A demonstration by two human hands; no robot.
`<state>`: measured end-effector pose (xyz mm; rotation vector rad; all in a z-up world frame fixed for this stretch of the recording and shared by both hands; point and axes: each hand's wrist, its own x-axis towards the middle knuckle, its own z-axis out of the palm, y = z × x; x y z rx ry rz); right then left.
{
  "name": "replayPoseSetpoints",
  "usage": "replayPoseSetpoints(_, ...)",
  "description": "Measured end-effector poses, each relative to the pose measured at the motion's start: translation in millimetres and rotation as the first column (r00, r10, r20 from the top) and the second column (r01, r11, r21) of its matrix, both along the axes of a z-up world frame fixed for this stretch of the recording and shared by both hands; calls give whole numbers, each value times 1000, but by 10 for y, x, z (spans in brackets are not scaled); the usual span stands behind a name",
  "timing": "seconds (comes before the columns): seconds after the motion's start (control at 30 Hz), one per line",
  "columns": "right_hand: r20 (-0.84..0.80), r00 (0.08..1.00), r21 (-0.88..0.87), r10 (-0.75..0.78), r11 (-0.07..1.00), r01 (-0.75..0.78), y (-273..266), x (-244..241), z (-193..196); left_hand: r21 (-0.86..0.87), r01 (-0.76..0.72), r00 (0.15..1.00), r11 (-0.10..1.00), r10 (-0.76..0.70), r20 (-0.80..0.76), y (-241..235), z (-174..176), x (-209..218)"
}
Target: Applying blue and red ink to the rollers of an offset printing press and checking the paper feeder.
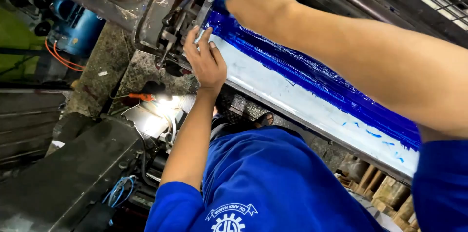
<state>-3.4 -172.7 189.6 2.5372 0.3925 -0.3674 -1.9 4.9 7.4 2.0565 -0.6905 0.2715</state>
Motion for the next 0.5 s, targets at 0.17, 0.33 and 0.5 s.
replayPoseSetpoints(0.17,-67,992,-36,-103,994,101,-78,314,-395,35,-42,992,999,37,124,-19,-131,30)
replayPoseSetpoints(0.33,-142,963,-83,-227,973,217,-378,401,-676,1,-36,992,999,36,117,4,-86,28)
replayPoseSetpoints(0.5,-187,918,-142,-351,934,328,-862,264,-683,-8,-4,991,1000,5,134,31,9,35)
